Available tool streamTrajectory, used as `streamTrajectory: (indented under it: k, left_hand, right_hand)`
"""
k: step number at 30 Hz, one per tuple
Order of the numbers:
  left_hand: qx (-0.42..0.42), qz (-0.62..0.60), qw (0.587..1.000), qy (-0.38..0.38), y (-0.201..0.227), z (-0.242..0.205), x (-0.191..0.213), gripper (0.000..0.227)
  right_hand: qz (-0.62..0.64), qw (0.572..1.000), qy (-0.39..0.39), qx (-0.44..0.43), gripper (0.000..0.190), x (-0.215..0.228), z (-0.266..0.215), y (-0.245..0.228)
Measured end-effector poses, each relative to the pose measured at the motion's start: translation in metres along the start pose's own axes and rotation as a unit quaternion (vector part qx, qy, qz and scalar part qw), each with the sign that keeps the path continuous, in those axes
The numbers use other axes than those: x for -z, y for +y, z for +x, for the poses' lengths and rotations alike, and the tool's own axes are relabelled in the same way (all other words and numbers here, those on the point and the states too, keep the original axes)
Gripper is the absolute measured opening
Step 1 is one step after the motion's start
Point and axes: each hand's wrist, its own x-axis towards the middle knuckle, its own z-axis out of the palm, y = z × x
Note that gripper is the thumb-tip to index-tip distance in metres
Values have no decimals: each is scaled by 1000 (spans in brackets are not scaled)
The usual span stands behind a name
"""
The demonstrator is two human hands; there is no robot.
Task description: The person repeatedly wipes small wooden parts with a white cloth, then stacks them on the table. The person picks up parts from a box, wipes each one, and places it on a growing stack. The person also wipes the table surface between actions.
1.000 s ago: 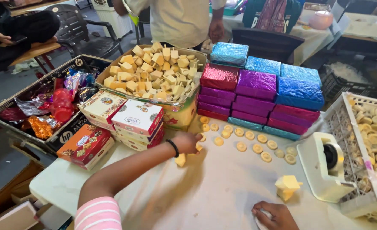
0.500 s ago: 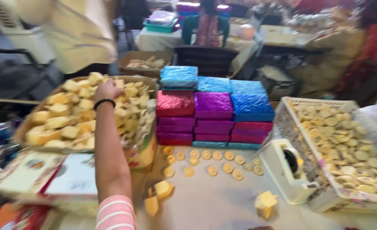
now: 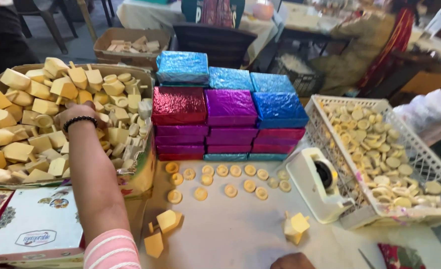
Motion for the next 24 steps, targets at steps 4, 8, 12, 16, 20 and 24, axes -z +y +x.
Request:
streamTrajectory:
  k: [4, 8, 12, 16, 20, 24]
  left_hand:
    - [42, -51, 997, 39, -5, 41, -21, 74]
    - [-19, 92, 993, 68, 6, 32, -11, 85]
    - [-70, 168, 978, 103, 10, 45, -22, 91]
    - [-89, 228, 964, 109, 9, 80, -40, 89]
    - [-98, 233, 958, 137, 5, 139, -69, 60]
    - [-132, 208, 935, 256, -6, 216, -105, 47]
  right_hand:
    - [69, 993, -65, 67, 13, 88, 27, -223]
    - [63, 993, -68, 68, 14, 85, 27, -220]
    - [70, 995, -41, 52, 14, 79, 25, -211]
    - [62, 996, -45, 40, 14, 78, 27, -212]
    - [50, 997, -47, 44, 13, 90, 26, -245]
    - [72, 997, -34, 13, 12, 109, 23, -304]
